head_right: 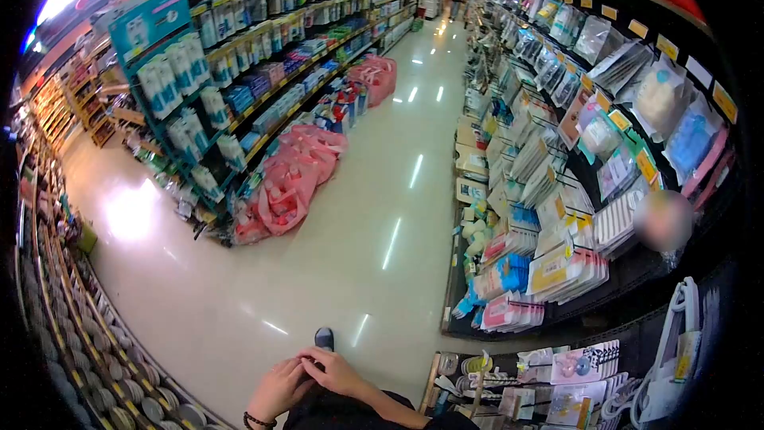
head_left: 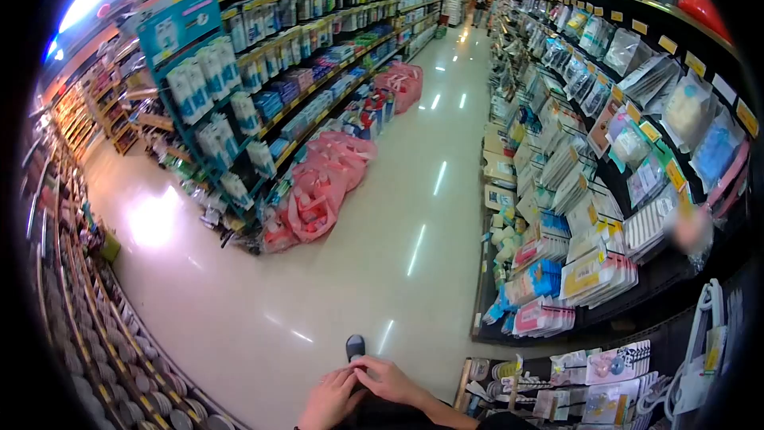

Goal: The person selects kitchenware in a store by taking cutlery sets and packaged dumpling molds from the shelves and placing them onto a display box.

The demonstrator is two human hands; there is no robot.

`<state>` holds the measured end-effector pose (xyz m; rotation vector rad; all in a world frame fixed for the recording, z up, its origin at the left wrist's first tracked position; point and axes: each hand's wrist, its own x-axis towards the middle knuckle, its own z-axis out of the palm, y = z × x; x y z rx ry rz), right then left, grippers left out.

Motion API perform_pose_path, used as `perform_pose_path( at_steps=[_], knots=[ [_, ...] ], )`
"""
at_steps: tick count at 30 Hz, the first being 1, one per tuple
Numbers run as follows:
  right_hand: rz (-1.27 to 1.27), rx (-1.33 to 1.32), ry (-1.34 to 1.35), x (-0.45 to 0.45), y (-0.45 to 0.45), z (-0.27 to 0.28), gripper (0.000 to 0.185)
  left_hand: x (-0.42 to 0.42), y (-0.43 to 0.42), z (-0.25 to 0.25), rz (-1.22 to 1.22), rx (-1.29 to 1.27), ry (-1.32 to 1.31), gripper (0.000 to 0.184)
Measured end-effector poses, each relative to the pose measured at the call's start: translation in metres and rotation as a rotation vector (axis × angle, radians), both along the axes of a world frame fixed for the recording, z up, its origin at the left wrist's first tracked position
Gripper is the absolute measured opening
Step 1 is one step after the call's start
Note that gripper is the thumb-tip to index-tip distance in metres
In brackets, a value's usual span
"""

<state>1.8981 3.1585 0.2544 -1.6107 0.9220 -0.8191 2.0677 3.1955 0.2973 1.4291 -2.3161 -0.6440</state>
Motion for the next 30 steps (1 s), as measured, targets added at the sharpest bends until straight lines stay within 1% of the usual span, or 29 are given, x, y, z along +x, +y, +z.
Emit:
perform_pose_path(
  at_steps=[3, 4, 6, 7, 11, 12, 15, 17, 18, 20, 24, 27, 28, 29, 30],
  knots=[
    [-0.080, 0.134, -0.087, -0.002, -0.048, -0.003, 0.022, 0.006, -0.066, -0.006, -0.037, 0.004, 0.081, 0.037],
    [-0.115, 0.097, -0.122, 0.001, -0.067, -0.003, 0.022, 0.010, -0.089, -0.012, -0.037, -0.002, 0.091, 0.038],
    [-0.149, -0.017, -0.034, 0.007, -0.111, -0.006, 0.022, 0.016, -0.133, -0.019, -0.039, 0.006, 0.107, 0.038],
    [-0.162, -0.073, 0.011, 0.012, -0.136, 0.001, 0.022, 0.019, -0.158, -0.018, -0.040, 0.018, 0.112, 0.039],
    [-0.114, -0.041, 0.035, 0.029, -0.234, 0.032, 0.022, 0.038, -0.252, -0.019, -0.030, 0.056, 0.166, 0.039],
    [-0.094, -0.089, 0.054, 0.031, -0.256, 0.036, 0.022, 0.043, -0.275, -0.024, -0.028, 0.027, 0.136, 0.040],
    [-0.138, -0.187, 0.050, 0.035, -0.311, 0.043, 0.022, 0.058, -0.339, -0.033, -0.026, -0.054, 0.050, 0.045],
    [-0.152, -0.135, 0.059, 0.027, -0.336, 0.045, 0.022, 0.063, -0.382, -0.028, -0.040, -0.117, -0.010, 0.047],
    [-0.165, -0.115, 0.059, 0.023, -0.348, 0.044, 0.022, 0.063, -0.402, -0.025, -0.042, -0.111, -0.020, 0.050],
    [-0.219, 0.006, 0.040, 0.012, -0.368, 0.045, 0.022, 0.058, -0.442, -0.020, -0.067, -0.086, 0.004, 0.048],
    [-0.293, 0.200, 0.034, -0.019, -0.417, 0.017, 0.021, 0.029, -0.516, -0.026, -0.156, -0.073, 0.028, 0.045],
    [-0.387, 0.134, -0.023, -0.041, -0.470, -0.011, 0.021, -0.010, -0.570, -0.037, -0.270, -0.092, 0.083, 0.044],
    [-0.397, 0.151, -0.048, -0.049, -0.490, -0.022, 0.022, -0.025, -0.588, -0.038, -0.306, -0.093, 0.108, 0.043],
    [-0.407, 0.165, -0.077, -0.059, -0.513, -0.032, 0.024, -0.038, -0.607, -0.050, -0.335, -0.066, 0.113, 0.044],
    [-0.416, 0.178, -0.105, -0.069, -0.537, -0.039, 0.025, -0.053, -0.626, -0.050, -0.354, 0.002, 0.072, 0.049]
  ],
)
